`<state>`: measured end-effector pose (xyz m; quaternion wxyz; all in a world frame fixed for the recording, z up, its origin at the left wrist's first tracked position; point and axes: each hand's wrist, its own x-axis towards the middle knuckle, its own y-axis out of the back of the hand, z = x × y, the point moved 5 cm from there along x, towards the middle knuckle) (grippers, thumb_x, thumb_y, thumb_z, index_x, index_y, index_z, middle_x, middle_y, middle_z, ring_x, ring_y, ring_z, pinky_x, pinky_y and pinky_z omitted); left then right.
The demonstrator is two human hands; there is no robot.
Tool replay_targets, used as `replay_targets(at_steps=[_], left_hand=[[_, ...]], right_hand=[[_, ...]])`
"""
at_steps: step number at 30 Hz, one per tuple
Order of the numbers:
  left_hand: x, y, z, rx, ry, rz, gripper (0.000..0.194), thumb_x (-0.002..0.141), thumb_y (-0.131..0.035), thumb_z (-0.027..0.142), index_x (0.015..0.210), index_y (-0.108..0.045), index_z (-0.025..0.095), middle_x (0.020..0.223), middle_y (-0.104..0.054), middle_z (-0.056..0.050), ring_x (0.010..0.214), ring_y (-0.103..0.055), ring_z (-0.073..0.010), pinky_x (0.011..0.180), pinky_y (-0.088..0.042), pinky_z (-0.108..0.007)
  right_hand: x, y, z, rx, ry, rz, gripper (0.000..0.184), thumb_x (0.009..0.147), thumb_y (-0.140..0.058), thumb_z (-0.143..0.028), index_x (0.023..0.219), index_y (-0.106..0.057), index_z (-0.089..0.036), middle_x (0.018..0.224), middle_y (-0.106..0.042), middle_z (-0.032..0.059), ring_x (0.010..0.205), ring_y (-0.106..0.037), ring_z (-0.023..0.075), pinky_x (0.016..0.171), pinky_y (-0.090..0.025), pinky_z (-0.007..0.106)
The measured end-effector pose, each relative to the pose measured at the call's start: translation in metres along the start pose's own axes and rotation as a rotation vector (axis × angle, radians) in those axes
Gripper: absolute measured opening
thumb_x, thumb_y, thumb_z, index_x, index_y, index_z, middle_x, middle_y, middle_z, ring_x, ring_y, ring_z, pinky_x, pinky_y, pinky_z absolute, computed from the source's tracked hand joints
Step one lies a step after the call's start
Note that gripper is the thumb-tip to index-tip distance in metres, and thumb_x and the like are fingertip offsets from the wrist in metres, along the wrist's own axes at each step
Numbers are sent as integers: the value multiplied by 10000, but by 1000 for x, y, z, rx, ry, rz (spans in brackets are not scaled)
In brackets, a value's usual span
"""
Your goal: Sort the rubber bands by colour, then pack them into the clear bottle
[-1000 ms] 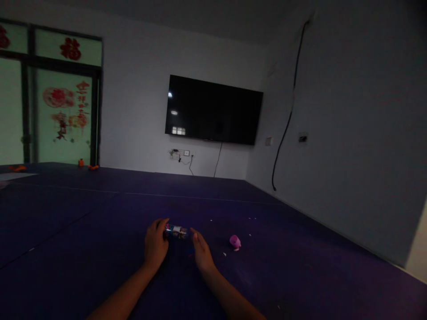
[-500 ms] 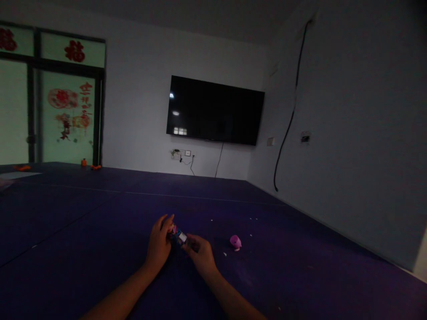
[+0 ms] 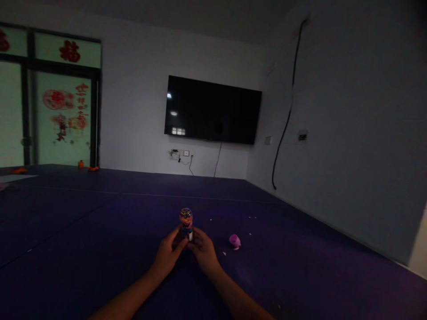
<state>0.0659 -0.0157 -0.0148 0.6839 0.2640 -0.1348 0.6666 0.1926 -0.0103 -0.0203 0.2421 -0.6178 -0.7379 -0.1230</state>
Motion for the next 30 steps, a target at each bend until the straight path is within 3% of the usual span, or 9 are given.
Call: replay_targets(at_steps=[5, 11, 13, 17, 22, 25, 27, 30], left_hand=[[2, 3, -4, -11, 32, 31, 504, 728, -603, 388, 1164, -543, 144, 1150, -637, -119, 1047, -603, -245, 938, -447, -396], [4, 3, -8, -28, 61, 40, 481, 765, -554, 412, 1166, -524, 147, 1132, -645, -112, 1042, -608, -239, 916, -460, -390], [5, 3, -8, -18, 58, 38, 479, 766, -552, 421, 1162, -530, 154, 1116, -653, -106, 1034, -611, -241, 911, -462, -393], [4, 4, -4, -10, 56, 41, 486, 757, -558, 430, 1157, -540, 154, 1113, -654, -106, 1031, -612, -246, 919, -454, -403], [4, 6, -3, -23, 76, 67, 470, 750, -561, 428, 1134, -551, 156, 1098, -660, -112, 1006, -622, -253, 903, -459, -417], [4, 7, -4, -26, 88, 77, 488, 755, -551, 442, 1145, -542, 148, 1097, -659, -113, 1003, -624, -250, 890, -467, -405], [5, 7, -5, -21, 92, 87, 496, 762, -545, 451, 1156, -535, 149, 1095, -660, -110, 1007, -623, -246, 890, -468, -395], [5, 7, -8, -21, 90, 100, 488, 768, -545, 443, 1161, -533, 154, 1107, -656, -104, 1019, -618, -239, 894, -467, -384]], right_hand=[[-2, -6, -6, -46, 17, -53, 436, 659, -675, -299, 1080, -596, -216, 1050, -664, 70, 943, -630, 229, 859, -482, 404], [-5, 20, -3, -290, -16, 242, 424, 744, -591, -443, 1074, -613, -177, 967, -666, 96, 864, -628, 223, 744, -517, 350], [-6, 23, 0, -316, -41, 269, 423, 769, -540, -493, 1048, -631, -187, 934, -663, 81, 830, -623, 210, 676, -524, 314], [-7, 16, 8, -222, -128, 183, 527, 780, -468, -589, 1092, -614, -189, 902, -641, 78, 806, -603, 208, 505, -512, 268], [-4, 11, 6, -32, -108, 138, 555, 781, -458, -618, 1068, -623, -172, 1047, -609, 104, 885, -587, 199, 646, -539, 300], [-6, 14, 5, -53, -132, 178, 588, 761, -459, -645, 1056, -625, -164, 1095, -586, 132, 888, -576, 218, 507, -520, 251], [-7, 12, 7, -50, -181, 135, 623, 751, -452, -665, 1108, -602, -178, 1109, -576, 142, 921, -569, 244, 428, -496, 229], [-8, 5, 11, 13, -238, 10, 630, 740, -478, -661, 1185, -556, -222, 1269, -483, 131, 1085, -509, 296, 482, -539, 281]])
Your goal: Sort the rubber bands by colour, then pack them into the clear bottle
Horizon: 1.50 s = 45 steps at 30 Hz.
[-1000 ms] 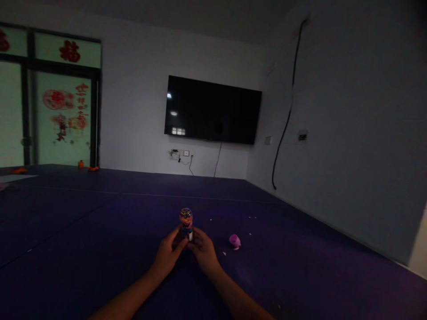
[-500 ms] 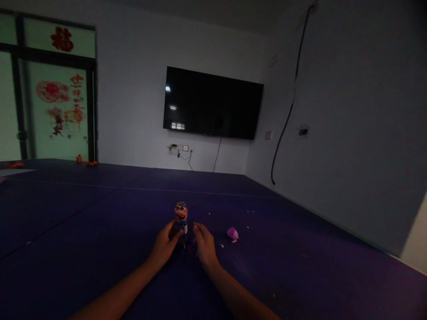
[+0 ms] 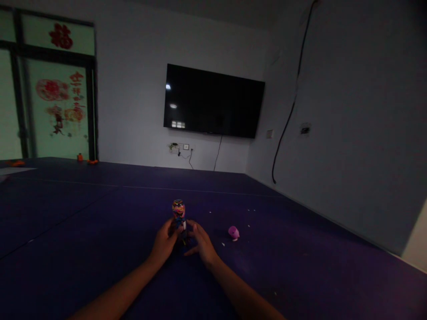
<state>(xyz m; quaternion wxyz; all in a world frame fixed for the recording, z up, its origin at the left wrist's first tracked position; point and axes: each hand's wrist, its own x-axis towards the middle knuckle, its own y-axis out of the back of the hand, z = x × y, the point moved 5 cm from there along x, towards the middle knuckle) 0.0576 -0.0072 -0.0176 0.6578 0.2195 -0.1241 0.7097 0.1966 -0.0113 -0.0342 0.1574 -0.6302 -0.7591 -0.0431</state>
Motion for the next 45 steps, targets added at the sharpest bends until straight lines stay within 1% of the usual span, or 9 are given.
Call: replay_targets(at_steps=[4, 13, 19, 23, 27, 31, 35, 39, 45], left_hand=[[1, 0, -5, -3, -3, 6, 481, 769, -544, 439, 1158, -534, 156, 1103, -659, -102, 1017, -620, -240, 883, -475, -381], [1, 0, -3, -12, -6, 13, 471, 759, -544, 439, 1135, -549, 155, 1095, -661, -110, 999, -627, -252, 889, -471, -415], [1, -1, -2, 4, -18, 0, 480, 745, -562, 436, 1132, -553, 151, 1080, -667, -118, 980, -632, -261, 873, -476, -414], [-4, -2, 7, 68, -92, -14, 480, 760, -557, 431, 1163, -540, 171, 1153, -634, -112, 1057, -596, -250, 912, -452, -392], [-8, -1, 17, 112, -133, 12, 454, 777, -550, 401, 1175, -524, 183, 1171, -619, -112, 1059, -590, -245, 912, -446, -395], [-9, 1, 19, 111, -150, 4, 424, 782, -544, 380, 1160, -535, 189, 1154, -628, -109, 1038, -597, -246, 912, -441, -392], [-7, 4, 16, 89, -145, 46, 437, 773, -565, 366, 1175, -534, 200, 1162, -626, -107, 1047, -591, -255, 916, -432, -394], [-5, 3, 13, 18, -81, 13, 428, 735, -609, 378, 1120, -578, 194, 1122, -649, -103, 1032, -601, -263, 906, -437, -384], [-6, 8, 21, -45, -25, 103, 421, 697, -643, 370, 1075, -604, 188, 1107, -655, -103, 1040, -597, -264, 919, -423, -370]], right_hand=[[4, -2, 3, 110, -25, -71, 594, 747, -496, -643, 1213, -525, -276, 1442, -294, 76, 1247, -378, 310, 694, -543, 401], [7, 21, 1, 1, 97, 239, 638, 736, -462, -685, 1155, -584, -220, 1323, -472, 129, 1189, -448, 291, 859, -466, 455], [8, 13, 9, -8, 49, 109, 617, 769, -428, -672, 1161, -589, -223, 1302, -499, 121, 1160, -492, 275, 876, -453, 454], [5, 7, -6, -183, 198, 86, 577, 785, -480, -606, 1207, -562, -221, 1292, -519, 99, 1204, -455, 252, 997, -364, 435], [-1, -2, -17, -284, 339, 9, 610, 833, -475, -519, 1371, -356, -255, 1347, -468, 78, 1188, -472, 230, 993, -377, 423], [-5, -11, -22, -370, 407, -94, 550, 865, -451, -469, 1368, -358, -266, 1374, -438, 60, 1225, -437, 220, 1025, -340, 421], [-7, -8, -26, -405, 394, -12, 580, 888, -377, -492, 1409, -258, -267, 1391, -414, 68, 1196, -468, 204, 1012, -359, 408], [-7, -9, -26, -483, 418, -25, 524, 891, -354, -505, 1348, -397, -253, 1382, -429, 57, 1268, -387, 201, 1068, -282, 411], [-5, -2, -22, -526, 392, 98, 469, 902, -365, -436, 1319, -442, -234, 1336, -480, 77, 1232, -428, 196, 1041, -327, 418]])
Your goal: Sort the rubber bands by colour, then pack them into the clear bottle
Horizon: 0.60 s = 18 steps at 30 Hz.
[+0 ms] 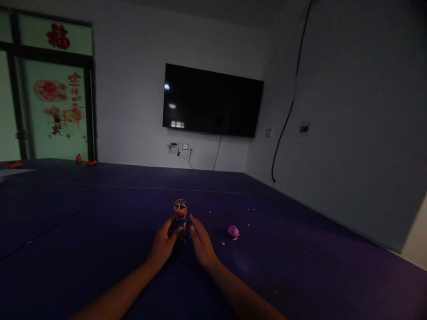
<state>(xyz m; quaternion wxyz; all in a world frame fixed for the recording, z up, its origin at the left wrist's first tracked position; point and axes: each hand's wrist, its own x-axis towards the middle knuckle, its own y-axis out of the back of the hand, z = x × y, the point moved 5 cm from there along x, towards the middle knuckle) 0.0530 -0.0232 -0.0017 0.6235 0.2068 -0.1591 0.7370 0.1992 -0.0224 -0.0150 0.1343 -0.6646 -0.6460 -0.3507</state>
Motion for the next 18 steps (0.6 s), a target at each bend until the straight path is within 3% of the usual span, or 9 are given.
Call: replay_targets(at_steps=[4, 8, 13, 18], left_hand=[[2, 3, -2, -64, 30, 55, 427, 680, -653, 380, 1060, -603, 193, 1052, -677, -87, 1003, -614, -257, 892, -437, -356], [6, 5, -11, -168, 103, 71, 421, 659, -659, 430, 987, -618, 167, 956, -697, -85, 917, -641, -258, 811, -472, -347], [8, 7, -19, -253, 187, 114, 460, 614, -693, 461, 950, -628, 154, 897, -702, -79, 849, -650, -240, 738, -485, -316], [6, 8, -22, -344, 263, 131, 443, 569, -733, 468, 854, -656, 139, 817, -704, -70, 750, -649, -203, 691, -482, -285]], right_hand=[[1, 4, -6, -123, 37, 35, 327, 882, -385, -260, 1077, -646, -228, 1127, -617, 68, 1070, -545, 181, 958, -410, 366], [-1, -4, -12, -318, 36, -136, 345, 786, -406, -93, 910, -704, -214, 862, -651, 55, 839, -592, 159, 787, -460, 285], [-5, -14, -20, -547, 77, -320, 405, 764, -422, -84, 1064, -646, -239, 845, -625, 46, 847, -561, 168, 767, -435, 270], [-7, -19, -22, -584, 84, -395, 561, 797, -427, -128, 1343, -401, -256, 1158, -565, 77, 1071, -506, 189, 905, -406, 312]])
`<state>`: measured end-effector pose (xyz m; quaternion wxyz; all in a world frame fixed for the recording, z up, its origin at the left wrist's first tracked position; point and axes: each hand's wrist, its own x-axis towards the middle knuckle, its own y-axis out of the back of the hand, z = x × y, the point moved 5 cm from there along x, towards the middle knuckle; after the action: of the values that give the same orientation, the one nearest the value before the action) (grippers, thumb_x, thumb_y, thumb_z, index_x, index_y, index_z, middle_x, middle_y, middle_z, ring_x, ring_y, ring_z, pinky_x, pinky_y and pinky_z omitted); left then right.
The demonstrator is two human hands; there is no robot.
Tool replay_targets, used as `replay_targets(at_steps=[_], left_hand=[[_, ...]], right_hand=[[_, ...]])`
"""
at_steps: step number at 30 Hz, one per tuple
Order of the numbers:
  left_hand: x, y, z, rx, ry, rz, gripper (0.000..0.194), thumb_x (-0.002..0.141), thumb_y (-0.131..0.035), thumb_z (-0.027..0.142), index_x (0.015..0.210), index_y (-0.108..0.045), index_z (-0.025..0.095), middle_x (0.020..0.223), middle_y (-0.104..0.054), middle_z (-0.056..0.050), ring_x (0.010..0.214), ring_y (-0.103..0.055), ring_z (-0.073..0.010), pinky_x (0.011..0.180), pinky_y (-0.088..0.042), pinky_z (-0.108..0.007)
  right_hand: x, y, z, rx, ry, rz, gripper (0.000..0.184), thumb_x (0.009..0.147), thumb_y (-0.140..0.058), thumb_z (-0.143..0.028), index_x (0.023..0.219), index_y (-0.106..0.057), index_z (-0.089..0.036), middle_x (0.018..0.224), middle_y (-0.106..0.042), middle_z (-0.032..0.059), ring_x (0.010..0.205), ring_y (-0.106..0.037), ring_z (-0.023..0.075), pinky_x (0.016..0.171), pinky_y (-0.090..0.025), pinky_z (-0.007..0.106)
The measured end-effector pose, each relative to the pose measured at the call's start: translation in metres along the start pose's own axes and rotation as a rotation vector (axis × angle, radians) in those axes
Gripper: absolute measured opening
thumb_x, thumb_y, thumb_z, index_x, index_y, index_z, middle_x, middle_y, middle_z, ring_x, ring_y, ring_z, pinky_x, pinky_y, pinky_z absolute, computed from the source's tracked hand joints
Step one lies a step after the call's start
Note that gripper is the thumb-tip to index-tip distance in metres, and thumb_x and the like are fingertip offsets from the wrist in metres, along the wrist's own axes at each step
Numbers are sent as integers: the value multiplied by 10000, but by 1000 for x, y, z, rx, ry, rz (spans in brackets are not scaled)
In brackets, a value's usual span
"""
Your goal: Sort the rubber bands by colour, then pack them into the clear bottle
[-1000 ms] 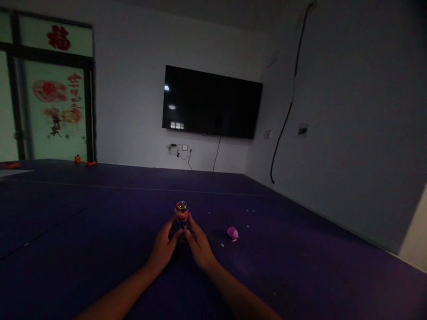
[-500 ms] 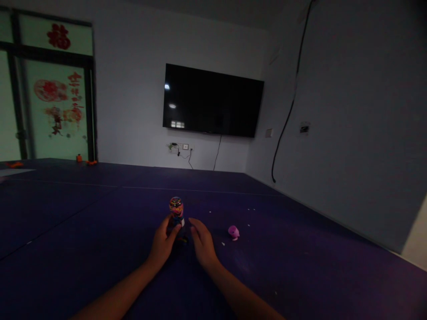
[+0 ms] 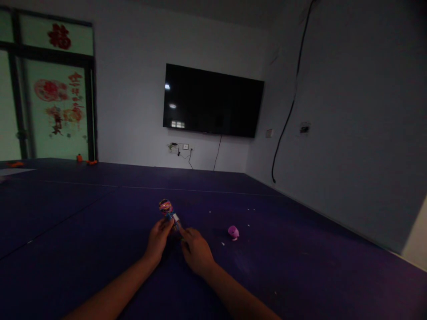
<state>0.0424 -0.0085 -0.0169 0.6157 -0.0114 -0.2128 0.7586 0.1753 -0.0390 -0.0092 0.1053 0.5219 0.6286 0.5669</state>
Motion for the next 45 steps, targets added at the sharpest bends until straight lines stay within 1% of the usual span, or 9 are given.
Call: replay_targets(at_steps=[3, 5, 7, 13, 22, 26, 31, 37, 45], left_hand=[[0, -3, -1, -92, 64, -41, 421, 563, -745, 461, 809, -664, 130, 785, -703, -63, 695, -643, -180, 675, -486, -276], [0, -5, -1, -120, 82, -63, 418, 555, -758, 446, 812, -666, 130, 775, -702, -59, 685, -642, -175, 678, -490, -279], [-1, -7, -2, -117, 88, -87, 432, 551, -766, 437, 836, -665, 129, 782, -703, -62, 689, -644, -176, 688, -492, -283], [0, -3, -6, -67, 69, -65, 476, 559, -770, 417, 908, -635, 123, 835, -698, -71, 741, -650, -176, 724, -489, -287], [4, 3, -10, -80, 34, 47, 431, 563, -770, 405, 866, -615, 141, 826, -687, -52, 746, -659, -176, 750, -505, -310], [5, 3, -10, -129, 73, 23, 422, 560, -778, 393, 851, -626, 127, 814, -693, -60, 726, -662, -177, 735, -516, -313], [2, -1, -8, -149, 122, -38, 381, 573, -774, 382, 811, -646, 113, 771, -704, -67, 685, -665, -173, 671, -527, -283], [-2, -7, -8, -114, 189, -104, 360, 554, -788, 336, 807, -636, 130, 734, -704, -48, 627, -658, -161, 628, -524, -270], [-2, -4, -8, -96, 147, -56, 383, 553, -787, 355, 815, -623, 128, 759, -705, -57, 668, -665, -174, 653, -515, -279]], right_hand=[[-1, -4, 1, -22, -15, -26, 676, 780, -477, -153, 1410, -260, -267, 1417, -342, 96, 1249, -373, 236, 1003, -336, 385], [-2, -6, 3, -21, -32, -43, 723, 771, -497, -161, 1425, -209, -270, 1481, -218, 97, 1299, -308, 256, 1021, -315, 411], [-2, -8, 4, -3, -46, -47, 748, 766, -511, -165, 1429, -183, -274, 1498, -170, 93, 1322, -271, 258, 1027, -310, 415], [-2, -10, 11, 41, -72, -8, 710, 752, -542, -173, 1400, -278, -291, 1492, -191, 98, 1338, -239, 284, 1036, -286, 447], [-1, -10, 19, 69, -132, 25, 500, 757, -555, -177, 1244, -510, -281, 1474, -250, 78, 1332, -260, 282, 1034, -281, 465], [0, -7, 17, 109, -113, 18, 587, 780, -544, -190, 1337, -403, -313, 1486, -224, 71, 1341, -243, 272, 1043, -276, 457], [1, -10, 15, 113, -73, -44, 725, 766, -572, -207, 1402, -248, -336, 1518, -83, 74, 1363, -168, 283, 1046, -267, 459], [1, -14, 18, 116, -76, -54, 741, 750, -594, -228, 1405, -255, -307, 1520, -56, 81, 1365, -163, 283, 1049, -266, 456], [0, -14, 18, 112, -82, -24, 655, 762, -571, -213, 1370, -342, -294, 1505, -159, 80, 1354, -204, 277, 1050, -269, 454]])
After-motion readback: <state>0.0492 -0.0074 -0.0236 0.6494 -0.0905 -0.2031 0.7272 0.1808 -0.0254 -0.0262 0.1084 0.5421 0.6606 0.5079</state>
